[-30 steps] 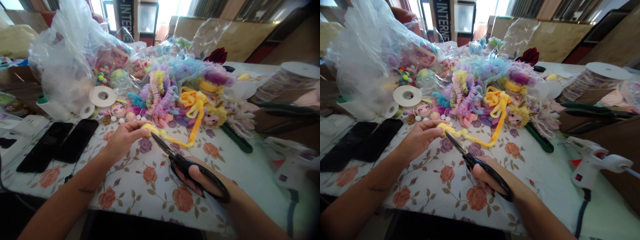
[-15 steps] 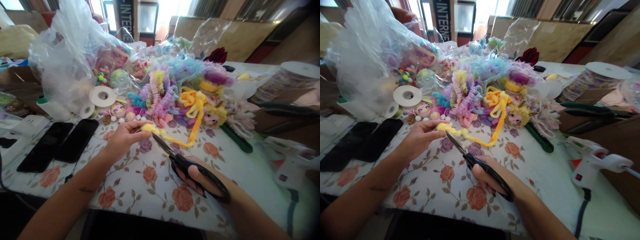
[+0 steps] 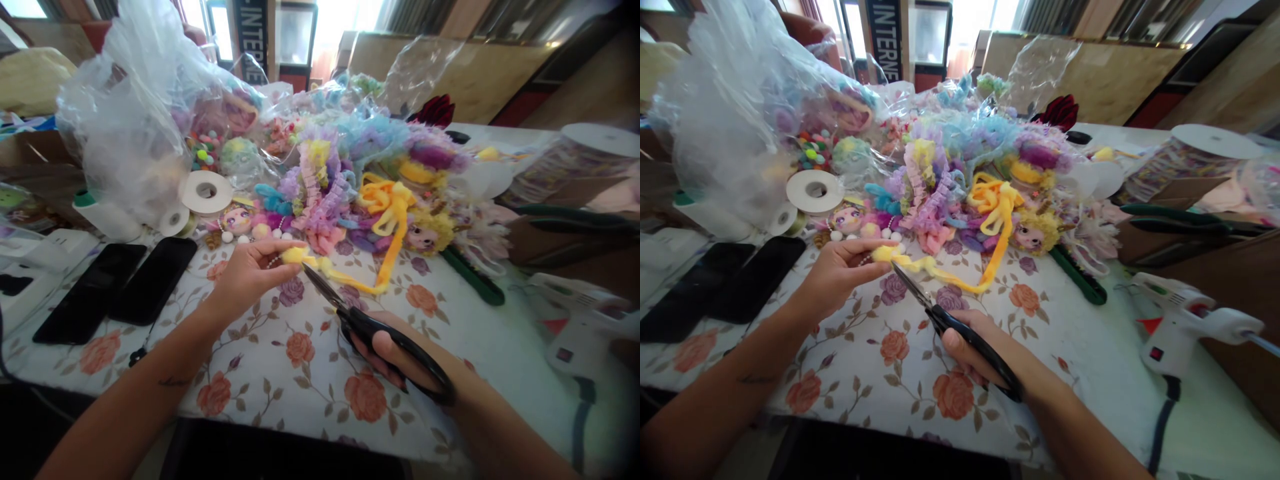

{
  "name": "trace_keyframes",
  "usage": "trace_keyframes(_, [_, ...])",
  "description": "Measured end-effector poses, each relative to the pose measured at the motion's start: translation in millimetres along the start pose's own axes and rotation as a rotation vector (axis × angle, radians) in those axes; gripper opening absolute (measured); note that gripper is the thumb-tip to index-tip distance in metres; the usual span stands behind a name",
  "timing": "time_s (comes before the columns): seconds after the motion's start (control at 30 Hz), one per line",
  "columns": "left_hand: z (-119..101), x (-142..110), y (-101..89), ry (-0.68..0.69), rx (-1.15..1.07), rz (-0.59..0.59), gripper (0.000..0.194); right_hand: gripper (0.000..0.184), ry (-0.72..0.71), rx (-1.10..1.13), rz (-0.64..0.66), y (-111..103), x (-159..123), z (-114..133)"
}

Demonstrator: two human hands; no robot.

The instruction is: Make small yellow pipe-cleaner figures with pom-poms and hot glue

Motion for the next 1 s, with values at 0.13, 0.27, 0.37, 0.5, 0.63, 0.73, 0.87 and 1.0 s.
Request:
trace_keyframes(0.13, [-5.7,-1.1,-0.1,0.061,0.077,-0.001,0.036,0.072,0.018,-0.026,-0.041,-0.9,1.2,2.9])
trace_keyframes(0.27, [-5.5,-0.8,-0.4,0.07,0.1,0.004,0.035,0.071,0.077,0.008,-0.038,0.2,2.4,3.8])
trace_keyframes(0.37, [-2.2,-0.3,-0.7,0.046,0.039,0.022,0.035,0.071,0.086,0.03,-0.018,0.8,3.2,2.8])
trace_keyframes(0.5, [3.8,1.6,0.4,-0.053,-0.138,0.051,0.036,0.073,0.031,0.011,-0.004,-2.2,4.8,3.3])
trace_keyframes(0.63, [5.8,6.5,-1.1,-0.095,-0.276,-0.021,0.031,0.067,-0.097,-0.134,-0.072,-14.0,4.1,6.9])
trace_keyframes(0.73, [6.4,10.4,-2.4,-0.085,-0.399,-0.077,0.022,0.041,-0.106,-0.422,-0.189,-24.2,1.7,3.2])
trace_keyframes(0.87, [7.1,11.6,-0.1,-0.077,-0.527,-0.093,0.009,0.008,-0.126,-0.829,-0.263,-30.1,1.7,-5.3])
trace_keyframes(1.0, [9.3,9.4,5.9,-0.133,-0.511,-0.072,0.01,0.026,-0.314,-0.769,-0.282,-37.9,5.6,5.9])
Point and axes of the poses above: each hand's wrist, its own x-axis towards the middle knuckle, its own y-axis out of the palm, z = x × y, the point moved 4 cm from there along x, towards the middle knuckle, and after that the axes turned 1 degree about -y, right-handed, at the moved point
